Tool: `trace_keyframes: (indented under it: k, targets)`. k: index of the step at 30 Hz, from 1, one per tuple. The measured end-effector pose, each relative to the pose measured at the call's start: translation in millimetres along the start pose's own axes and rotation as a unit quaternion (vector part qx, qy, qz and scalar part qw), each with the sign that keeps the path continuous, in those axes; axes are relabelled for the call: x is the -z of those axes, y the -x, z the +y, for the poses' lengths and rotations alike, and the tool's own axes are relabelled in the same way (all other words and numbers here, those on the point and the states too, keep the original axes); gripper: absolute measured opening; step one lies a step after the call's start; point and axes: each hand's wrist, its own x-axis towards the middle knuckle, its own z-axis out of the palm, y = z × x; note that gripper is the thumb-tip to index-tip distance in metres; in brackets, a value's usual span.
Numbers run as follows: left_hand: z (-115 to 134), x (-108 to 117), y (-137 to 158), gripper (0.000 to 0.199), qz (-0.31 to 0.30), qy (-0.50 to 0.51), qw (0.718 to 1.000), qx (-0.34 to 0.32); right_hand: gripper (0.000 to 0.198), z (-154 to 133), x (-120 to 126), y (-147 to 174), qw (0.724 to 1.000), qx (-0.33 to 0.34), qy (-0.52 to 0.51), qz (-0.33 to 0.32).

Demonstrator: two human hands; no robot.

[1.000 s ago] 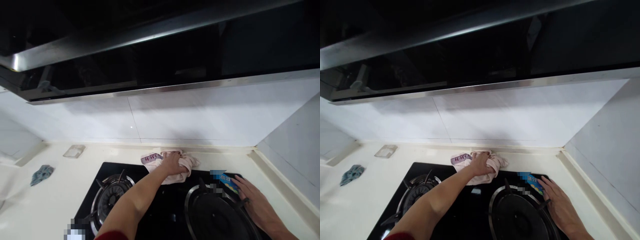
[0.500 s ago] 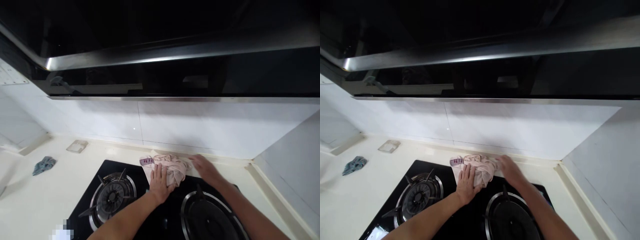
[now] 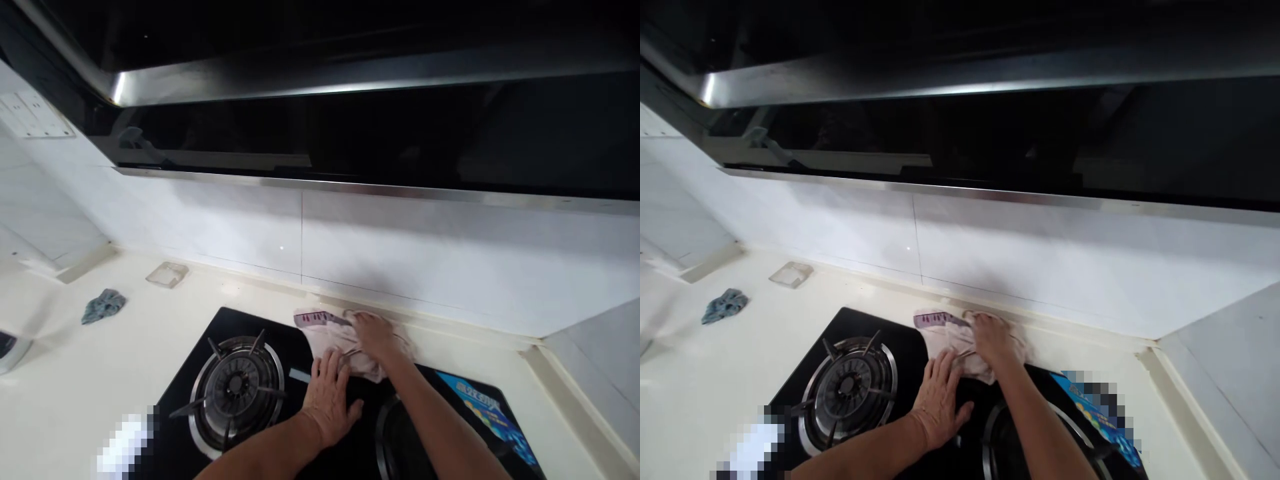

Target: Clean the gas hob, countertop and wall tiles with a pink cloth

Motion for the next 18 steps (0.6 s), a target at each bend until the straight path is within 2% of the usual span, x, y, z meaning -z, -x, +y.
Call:
trace_keyframes:
  k: [4, 7, 9, 12, 15, 18]
  targets:
    - [1.7, -1.2, 1.1, 0.065, -0.010, 0.016, 1.000, 0.012, 0.050, 28.9, 11.6, 18.2, 0.992, -0.117, 0.033, -0.046]
    - [1.7, -5.9, 2.2, 0.065, -0.010, 0.028, 1.000, 0.007, 0.042, 16.4, 17.7, 12.3, 0.983, -0.166, 0.055, -0.053]
    - [1.0, -9.1, 2.8, 0.067, -0.007, 0.036, 0.999, -0.004, 0.034, -7.1, 20.1, -1.3, 0.985, -0.153, 0.059, -0.054]
    - [-1.2, -14.2, 2.7, 0.071, -0.013, 0.040, 0.999, -0.011, 0.029, -55.5, 20.9, -30.1, 0.994, -0.093, 0.045, -0.043]
    - [-4.7, -20.7, 0.9, 0.073, -0.023, 0.030, 0.999, -0.017, 0.032, -103.8, 20.5, -58.6, 0.999, -0.025, 0.013, -0.017]
    - [-8.1, -24.6, -1.8, 0.069, -0.011, 0.007, 0.999, -0.038, 0.040, -130.1, 21.8, -75.5, 0.999, 0.037, -0.026, 0.005]
